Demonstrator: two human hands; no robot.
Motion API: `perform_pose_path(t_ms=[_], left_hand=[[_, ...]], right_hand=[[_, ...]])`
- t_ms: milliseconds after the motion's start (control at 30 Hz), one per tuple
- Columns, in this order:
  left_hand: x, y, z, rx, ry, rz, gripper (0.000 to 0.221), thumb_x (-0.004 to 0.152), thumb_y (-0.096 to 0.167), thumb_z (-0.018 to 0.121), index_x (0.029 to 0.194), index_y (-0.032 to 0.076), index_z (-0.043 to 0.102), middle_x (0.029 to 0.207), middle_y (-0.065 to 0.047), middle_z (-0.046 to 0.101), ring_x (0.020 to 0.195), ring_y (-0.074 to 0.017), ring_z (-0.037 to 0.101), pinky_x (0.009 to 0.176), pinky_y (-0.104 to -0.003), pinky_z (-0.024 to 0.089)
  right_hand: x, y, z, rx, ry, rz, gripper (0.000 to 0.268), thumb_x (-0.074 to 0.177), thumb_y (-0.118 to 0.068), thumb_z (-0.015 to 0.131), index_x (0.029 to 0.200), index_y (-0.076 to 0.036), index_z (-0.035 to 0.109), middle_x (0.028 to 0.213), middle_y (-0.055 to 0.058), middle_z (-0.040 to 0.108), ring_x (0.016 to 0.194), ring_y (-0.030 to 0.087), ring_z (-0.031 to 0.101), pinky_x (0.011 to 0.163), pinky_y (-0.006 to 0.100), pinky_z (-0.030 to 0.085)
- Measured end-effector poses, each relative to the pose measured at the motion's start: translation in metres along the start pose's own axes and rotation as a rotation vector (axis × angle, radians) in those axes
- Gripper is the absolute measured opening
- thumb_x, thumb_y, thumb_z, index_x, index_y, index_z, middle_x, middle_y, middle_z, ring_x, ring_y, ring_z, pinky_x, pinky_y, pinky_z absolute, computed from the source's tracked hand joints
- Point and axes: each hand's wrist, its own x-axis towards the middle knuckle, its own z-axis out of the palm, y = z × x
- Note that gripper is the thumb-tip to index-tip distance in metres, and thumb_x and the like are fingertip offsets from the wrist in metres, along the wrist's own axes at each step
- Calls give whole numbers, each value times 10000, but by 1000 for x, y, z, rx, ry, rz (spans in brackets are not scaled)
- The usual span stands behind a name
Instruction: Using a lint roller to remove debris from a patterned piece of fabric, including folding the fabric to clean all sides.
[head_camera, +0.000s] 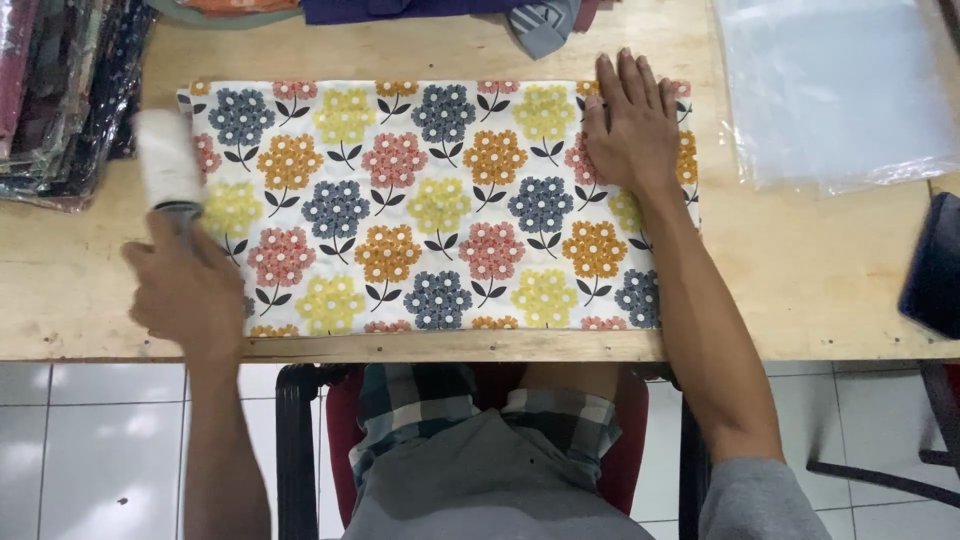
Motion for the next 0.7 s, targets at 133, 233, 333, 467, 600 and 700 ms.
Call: perform_pose_path(t_ms=[133,233,333,467,600,700], left_hand=[[4,-29,-2,7,104,36,236,1191,297,599,1172,68,543,1001,-211,573,697,-500,638,484,-606,469],[-1,-26,-10,-156,151,23,217,1160,208,606,1130,17,509,1034,-218,607,832,-497,627,513,-629,438],[-10,-5,-22,-563,227,3,176,1176,106,581,1117,-2,455,834,-173,546,704,-291,552,540,-436,385],[-20,62,-29,-878,153,-83,106,1156,121,473,1163,33,414,1092,-166,556,843,-216,592,667,-321,524],[-51,146,-3,-1434,0,10,207,1067,10,417,1249,104,389,1111,-96,497,746,-129,499,496,-208,478],[-76,217,-13,-1500,-107,73,105,1033,75,443,1137,89,430,972,-65,485,665,-113,462,464,-229,427]], right_hand=[[4,8,7,6,44,-31,668,1046,-478,178,1640,-182,254,1706,91,199,1573,250,123,1255,494,20],[4,8,7,-22,37,-39,681,1047,-504,133,1640,-182,227,1707,95,200,1575,262,127,1252,514,35],[3,2,4,22,44,-15,695,1036,-530,132,1627,-182,243,1698,95,227,1572,266,154,1248,528,40],[6,4,5,171,211,-52,604,1082,-413,269,1569,-63,333,1628,174,374,1538,352,234,1222,605,99],[-5,-11,-6,423,604,-339,366,1119,-229,415,1289,31,609,1245,239,640,1189,343,552,1003,519,385],[-33,-40,-26,586,387,-406,418,1109,-227,350,1103,27,681,1074,218,734,988,312,704,842,419,575]])
